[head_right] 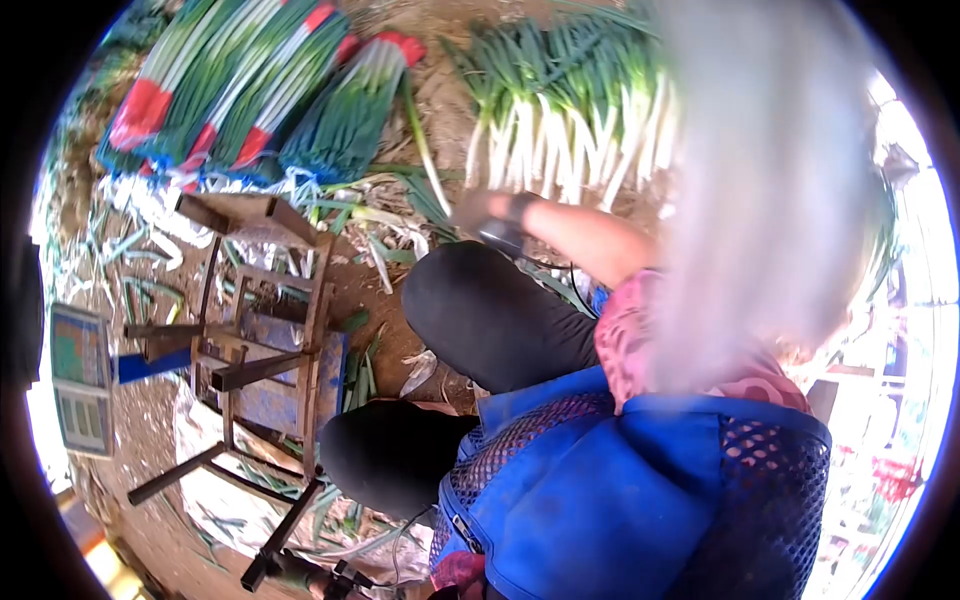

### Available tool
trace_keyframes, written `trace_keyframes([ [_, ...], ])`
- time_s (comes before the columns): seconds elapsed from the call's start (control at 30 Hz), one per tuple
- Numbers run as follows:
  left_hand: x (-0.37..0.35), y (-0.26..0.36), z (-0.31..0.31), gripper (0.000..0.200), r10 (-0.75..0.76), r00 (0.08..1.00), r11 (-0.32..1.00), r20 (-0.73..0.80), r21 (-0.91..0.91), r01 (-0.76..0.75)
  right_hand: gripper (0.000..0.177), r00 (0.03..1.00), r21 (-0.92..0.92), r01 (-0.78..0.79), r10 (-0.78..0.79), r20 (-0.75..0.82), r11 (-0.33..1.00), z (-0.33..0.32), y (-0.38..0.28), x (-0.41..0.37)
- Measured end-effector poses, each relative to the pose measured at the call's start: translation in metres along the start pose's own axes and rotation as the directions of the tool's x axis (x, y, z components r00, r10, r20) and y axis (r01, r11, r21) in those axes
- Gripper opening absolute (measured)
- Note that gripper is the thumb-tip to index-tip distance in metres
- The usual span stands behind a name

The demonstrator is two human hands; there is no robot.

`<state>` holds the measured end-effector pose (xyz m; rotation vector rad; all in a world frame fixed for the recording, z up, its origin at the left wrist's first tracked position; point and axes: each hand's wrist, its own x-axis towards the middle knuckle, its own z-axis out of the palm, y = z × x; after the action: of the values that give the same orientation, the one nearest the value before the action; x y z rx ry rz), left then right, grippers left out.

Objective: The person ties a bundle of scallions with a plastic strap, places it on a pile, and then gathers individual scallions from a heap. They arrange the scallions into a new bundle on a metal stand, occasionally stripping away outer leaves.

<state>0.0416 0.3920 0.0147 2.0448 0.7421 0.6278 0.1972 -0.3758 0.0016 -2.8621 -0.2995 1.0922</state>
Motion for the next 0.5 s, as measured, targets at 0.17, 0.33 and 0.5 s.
trace_keyframes([
  [0.17, -0.017, 0.048, 0.033, 0.036, 0.118, 0.992, 0.988, 0.034, 0.094, -0.121, 0.035, 0.902, -0.081, -0.399, 0.407, 0.147, 0.913, 0.172, 0.081, -0.21],
  [0.33, -0.044, 0.112, 0.068, 0.039, 0.234, 0.957, 0.968, 0.17, 0.054, -0.246, 0.033, 0.815, 0.514, -0.526, 0.574, 0.076, 0.678, 0.285, 0.122, -0.337],
  [0.5, -0.076, 0.198, 0.095, 0.042, 0.368, 0.829, 0.923, 0.421, -0.054, -0.382, 0.037, 0.76, -0.308, -0.624, 0.466, -0.453, 0.718, 0.244, 0.196, -0.387],
])
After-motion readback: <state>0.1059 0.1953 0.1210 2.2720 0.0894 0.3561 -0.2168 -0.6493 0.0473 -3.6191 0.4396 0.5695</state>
